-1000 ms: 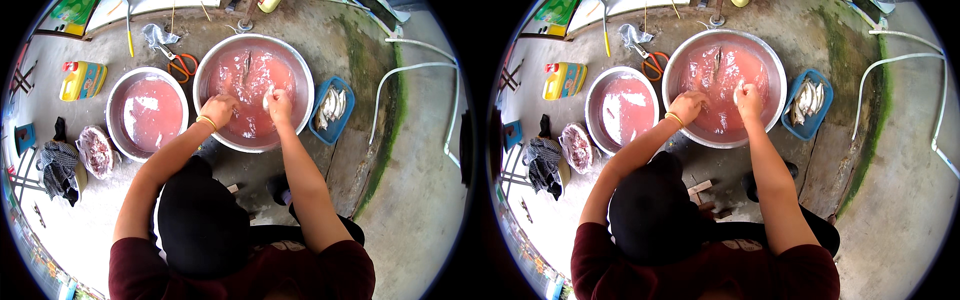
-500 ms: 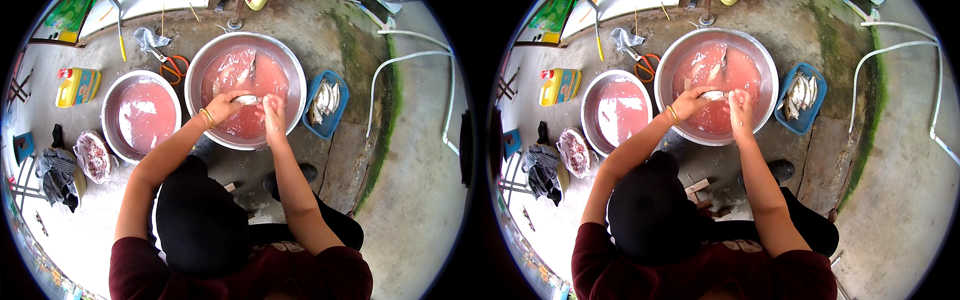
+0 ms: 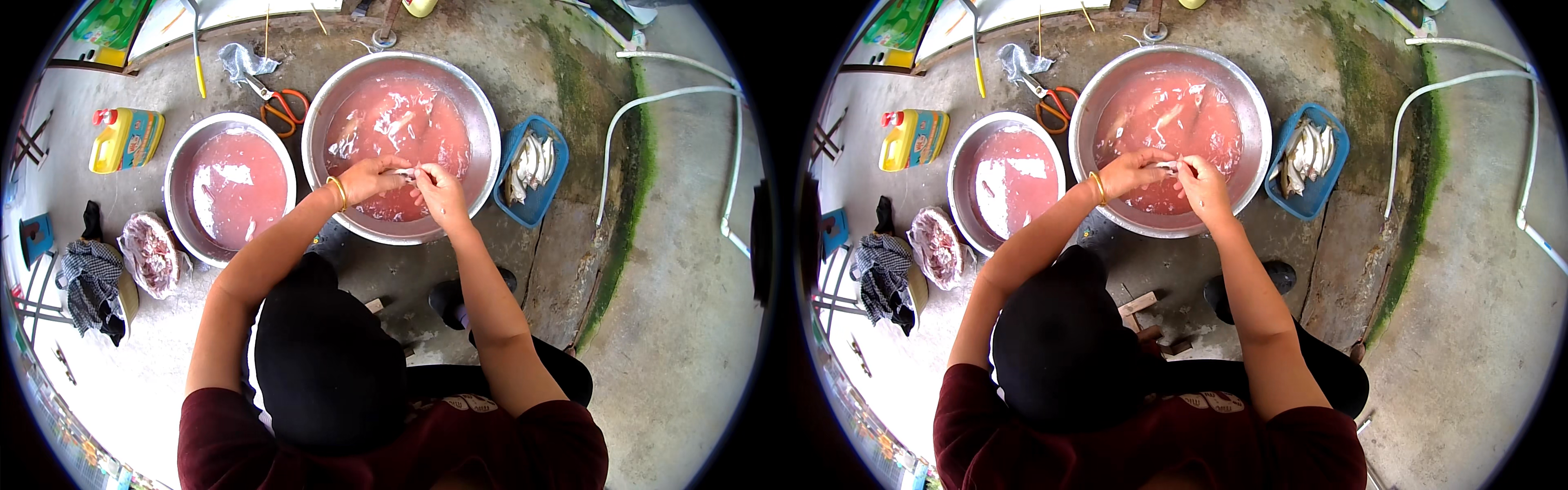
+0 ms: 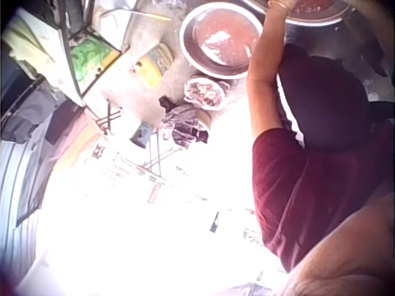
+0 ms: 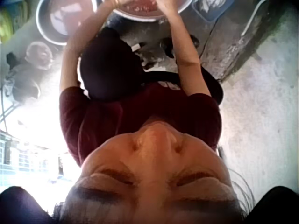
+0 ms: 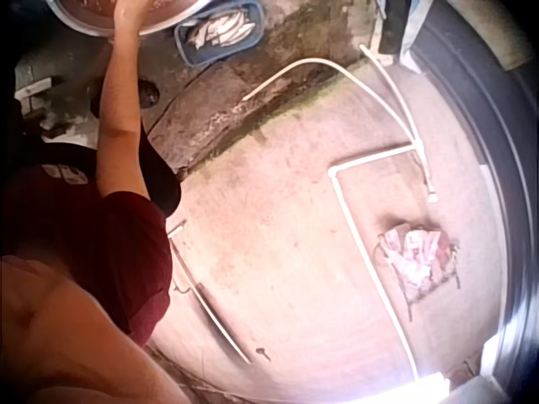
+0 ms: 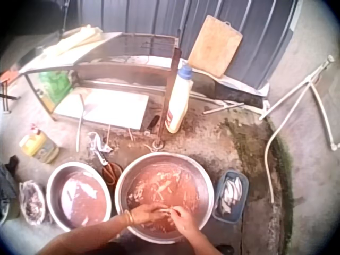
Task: The person cleans small fish by hand in a large metal bowl filled with reddish water, scrubbing them and placing them into a blue tray. After finishing the fish, the person washes the metal bowl with a cloth and water, then rinses a pair of scissors in the bowl.
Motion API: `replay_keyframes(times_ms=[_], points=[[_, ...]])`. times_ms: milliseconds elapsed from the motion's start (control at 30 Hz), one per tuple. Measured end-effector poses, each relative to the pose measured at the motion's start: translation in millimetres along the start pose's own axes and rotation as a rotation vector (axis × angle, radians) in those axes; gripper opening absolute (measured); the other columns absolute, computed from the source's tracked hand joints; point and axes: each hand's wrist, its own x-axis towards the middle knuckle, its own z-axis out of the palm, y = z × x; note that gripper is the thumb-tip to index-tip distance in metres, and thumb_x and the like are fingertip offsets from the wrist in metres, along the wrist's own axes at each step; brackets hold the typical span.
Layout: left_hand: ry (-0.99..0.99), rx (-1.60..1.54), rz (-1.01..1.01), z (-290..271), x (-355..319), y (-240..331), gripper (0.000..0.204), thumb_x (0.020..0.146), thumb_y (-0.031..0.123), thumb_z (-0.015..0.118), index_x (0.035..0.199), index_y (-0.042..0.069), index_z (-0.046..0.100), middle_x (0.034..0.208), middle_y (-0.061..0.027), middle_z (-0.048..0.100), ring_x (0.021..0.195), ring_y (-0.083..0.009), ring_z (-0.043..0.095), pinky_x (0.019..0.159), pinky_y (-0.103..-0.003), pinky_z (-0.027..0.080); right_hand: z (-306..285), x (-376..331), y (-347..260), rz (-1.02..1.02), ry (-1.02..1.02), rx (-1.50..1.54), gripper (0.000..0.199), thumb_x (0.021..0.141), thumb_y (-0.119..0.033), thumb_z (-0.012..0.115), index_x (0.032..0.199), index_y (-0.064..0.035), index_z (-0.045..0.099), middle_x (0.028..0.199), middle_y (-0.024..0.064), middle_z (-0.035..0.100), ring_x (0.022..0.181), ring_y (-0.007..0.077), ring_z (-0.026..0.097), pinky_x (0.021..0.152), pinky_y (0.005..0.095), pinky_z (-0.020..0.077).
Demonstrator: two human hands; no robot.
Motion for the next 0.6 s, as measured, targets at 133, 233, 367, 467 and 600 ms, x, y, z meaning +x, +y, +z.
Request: replay_keyframes(times_ms=[133,233,367,467,600], points=[[0.075,0.313,0.154,-5.1,-0.5,-12.5,0.029,0.092,0.017,0.059,0.120,0.009,0.064,0.092,-0.0048,0.069,0.079,-0.0121,0.061,0.075,-0.029,0.050,-1.2,0.2,12.1,-0.026,0.028,0.060,0.019,0.095,-0.008,0.053,0.109,0.0026,0.059,0.091,0.0087,0.065,0.073,0.0129,0.063,0.059,0.0250,0.0515],[0.093,0.642,0.120,-14.4,-0.8,-7.4,0.030,0.092,0.017,0.059,0.121,0.014,0.064,0.089,-0.0143,0.069,0.074,-0.0179,0.066,0.072,-0.031,0.052,-4.5,-1.8,9.5,-0.001,-0.030,0.121,0.021,0.093,-0.006,0.053,0.111,0.0026,0.058,0.091,0.0082,0.064,0.073,0.0128,0.062,0.059,0.0247,0.0504],[0.095,0.618,0.111,-10.5,-3.6,1.3,0.031,0.091,0.017,0.061,0.121,0.016,0.065,0.095,-0.0126,0.070,0.072,-0.0187,0.066,0.073,-0.032,0.052,-7.9,-8.5,1.8,0.098,-0.105,0.226,0.022,0.090,-0.008,0.055,0.109,0.0023,0.059,0.088,0.0067,0.063,0.070,0.0107,0.058,0.061,0.0241,0.0473],[0.092,0.651,0.120,-6.5,-1.5,-0.2,0.030,0.091,0.017,0.062,0.120,0.017,0.066,0.097,-0.0104,0.071,0.072,-0.0183,0.066,0.074,-0.031,0.053,-7.4,-7.1,2.8,0.102,-0.131,0.201,0.021,0.089,-0.012,0.057,0.105,0.0012,0.060,0.086,0.0051,0.063,0.066,0.0089,0.055,0.061,0.0232,0.0441],[0.053,0.622,0.200,-2.9,-1.3,2.1,0.029,0.090,0.019,0.062,0.119,0.018,0.067,0.097,-0.0098,0.072,0.074,-0.0173,0.067,0.074,-0.032,0.053,-6.0,-8.9,-1.1,0.154,-0.103,0.155,0.022,0.090,-0.019,0.062,0.101,0.0001,0.061,0.083,0.0039,0.062,0.065,0.0075,0.052,0.058,0.0227,0.0421]])
